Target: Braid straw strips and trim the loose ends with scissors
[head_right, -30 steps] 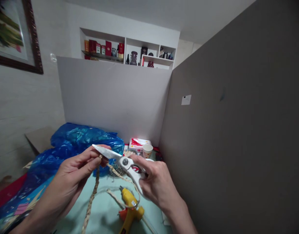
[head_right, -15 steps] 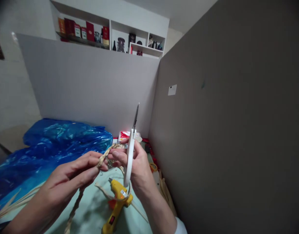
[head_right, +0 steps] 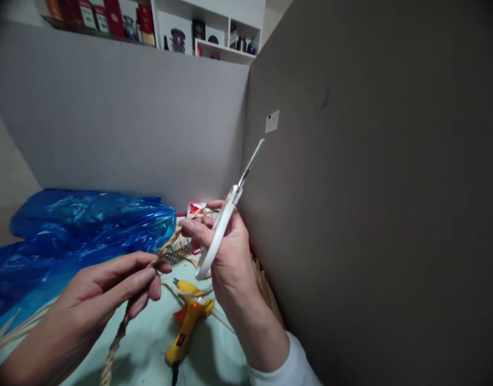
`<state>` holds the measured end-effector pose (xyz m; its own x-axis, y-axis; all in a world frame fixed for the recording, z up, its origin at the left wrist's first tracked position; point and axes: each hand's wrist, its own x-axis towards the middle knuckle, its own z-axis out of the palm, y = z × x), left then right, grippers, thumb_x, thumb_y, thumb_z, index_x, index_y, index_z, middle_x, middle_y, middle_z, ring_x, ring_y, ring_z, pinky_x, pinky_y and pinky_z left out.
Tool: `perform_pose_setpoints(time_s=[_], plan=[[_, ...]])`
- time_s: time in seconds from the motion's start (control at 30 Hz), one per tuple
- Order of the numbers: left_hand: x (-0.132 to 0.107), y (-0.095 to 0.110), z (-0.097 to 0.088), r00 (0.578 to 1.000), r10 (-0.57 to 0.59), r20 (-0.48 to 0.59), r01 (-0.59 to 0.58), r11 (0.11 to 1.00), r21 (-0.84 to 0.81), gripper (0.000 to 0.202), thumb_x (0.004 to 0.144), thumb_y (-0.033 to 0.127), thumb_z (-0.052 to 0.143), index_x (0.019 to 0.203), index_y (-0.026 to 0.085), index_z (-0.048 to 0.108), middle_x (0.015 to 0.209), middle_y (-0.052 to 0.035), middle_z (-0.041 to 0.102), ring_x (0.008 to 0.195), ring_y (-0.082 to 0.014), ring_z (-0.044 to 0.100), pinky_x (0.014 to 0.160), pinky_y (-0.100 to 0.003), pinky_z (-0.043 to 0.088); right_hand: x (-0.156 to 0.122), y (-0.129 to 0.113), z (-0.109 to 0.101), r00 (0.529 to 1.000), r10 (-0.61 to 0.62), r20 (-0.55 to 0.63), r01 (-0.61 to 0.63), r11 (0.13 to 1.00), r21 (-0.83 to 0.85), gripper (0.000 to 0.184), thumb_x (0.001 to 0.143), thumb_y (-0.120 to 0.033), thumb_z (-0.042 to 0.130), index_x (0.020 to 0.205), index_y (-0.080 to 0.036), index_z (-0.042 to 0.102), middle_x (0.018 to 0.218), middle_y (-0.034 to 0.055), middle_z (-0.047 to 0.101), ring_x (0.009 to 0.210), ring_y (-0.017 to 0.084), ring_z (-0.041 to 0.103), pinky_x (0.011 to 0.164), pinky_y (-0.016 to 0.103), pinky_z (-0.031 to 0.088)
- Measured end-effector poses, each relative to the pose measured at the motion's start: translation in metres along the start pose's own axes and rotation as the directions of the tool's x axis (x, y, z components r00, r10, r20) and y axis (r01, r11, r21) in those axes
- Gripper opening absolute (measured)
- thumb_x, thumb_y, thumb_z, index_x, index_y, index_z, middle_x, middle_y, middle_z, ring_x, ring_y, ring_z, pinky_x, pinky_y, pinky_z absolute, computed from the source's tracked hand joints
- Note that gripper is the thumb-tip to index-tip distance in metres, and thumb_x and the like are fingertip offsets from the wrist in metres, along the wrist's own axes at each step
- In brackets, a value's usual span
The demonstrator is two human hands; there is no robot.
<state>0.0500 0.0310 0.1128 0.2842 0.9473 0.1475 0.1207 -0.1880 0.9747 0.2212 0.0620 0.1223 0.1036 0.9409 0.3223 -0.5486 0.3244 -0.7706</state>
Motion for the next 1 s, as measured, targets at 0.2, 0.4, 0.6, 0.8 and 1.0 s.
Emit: perform_pose_setpoints(time_s=[0.2, 0.4, 0.6, 0.8, 1.0], plan=[[-0.006, -0.001, -0.001, 0.995, -0.069, 0.07, 0.073, 0.996, -0.051, 0.025, 0.095, 0.041, 0.059, 0.087, 0.023, 0.074, 0.061, 0.0009, 0.064, 0.059, -0.0121, 0.054, 0.058, -0.02, 0.044, 0.0, -0.004, -0.001, 0.999, -0.02, -0.049, 0.02, 1.0, 0.004, 0.049, 0.069, -0.017, 0.089, 0.103, -0.021, 0.053, 0.079, -0.0031, 0.071, 0.063, 0.008, 0.064, 0.053, 0.015, 0.048], [-0.008, 0.006, 0.007, 0.988, -0.14, 0.061, 0.149, 0.974, -0.169, 0.016, 0.092, 0.031, 0.062, 0.085, 0.02, 0.072, 0.074, -0.0017, 0.076, 0.057, -0.011, 0.061, 0.062, -0.021, 0.05, 0.005, -0.002, -0.007, 0.995, -0.032, -0.093, 0.032, 0.999, 0.003, 0.05, 0.067, -0.018, 0.089, 0.101, -0.021, 0.052, 0.074, -0.0048, 0.069, 0.062, 0.01, 0.064, 0.053, 0.019, 0.05], [-0.008, 0.0, 0.001, 0.988, -0.086, 0.125, 0.094, 0.994, -0.06, 0.018, 0.093, 0.036, 0.065, 0.095, 0.023, 0.077, 0.067, -0.0002, 0.072, 0.063, -0.013, 0.065, 0.061, -0.019, 0.051, 0.009, 0.0, -0.01, 0.99, -0.067, -0.121, 0.063, 0.997, -0.036, 0.049, 0.065, -0.02, 0.089, 0.098, -0.022, 0.053, 0.071, -0.0074, 0.065, 0.059, 0.01, 0.064, 0.05, 0.021, 0.048], [-0.009, -0.003, -0.002, 0.998, -0.057, 0.04, 0.057, 0.998, 0.016, 0.019, 0.086, 0.042, 0.073, 0.089, 0.025, 0.081, 0.07, -0.0013, 0.076, 0.068, -0.0173, 0.07, 0.064, -0.022, 0.057, 0.009, -0.002, -0.008, 0.99, -0.046, -0.135, 0.037, 0.997, -0.07, 0.047, 0.066, -0.022, 0.087, 0.097, -0.024, 0.052, 0.071, -0.0075, 0.062, 0.063, 0.013, 0.066, 0.051, 0.023, 0.048], [-0.014, 0.002, 0.009, 0.982, -0.079, -0.169, 0.057, 0.99, -0.13, 0.043, 0.084, 0.037, 0.073, 0.126, 0.029, 0.064, 0.076, -0.0002, 0.076, 0.07, -0.0203, 0.072, 0.07, -0.029, 0.061, 0.011, 0.002, -0.01, 0.99, -0.008, -0.138, -0.003, 0.997, -0.079, 0.049, 0.065, -0.027, 0.09, 0.098, -0.023, 0.053, 0.076, -0.0043, 0.066, 0.062, 0.012, 0.064, 0.051, 0.022, 0.047]])
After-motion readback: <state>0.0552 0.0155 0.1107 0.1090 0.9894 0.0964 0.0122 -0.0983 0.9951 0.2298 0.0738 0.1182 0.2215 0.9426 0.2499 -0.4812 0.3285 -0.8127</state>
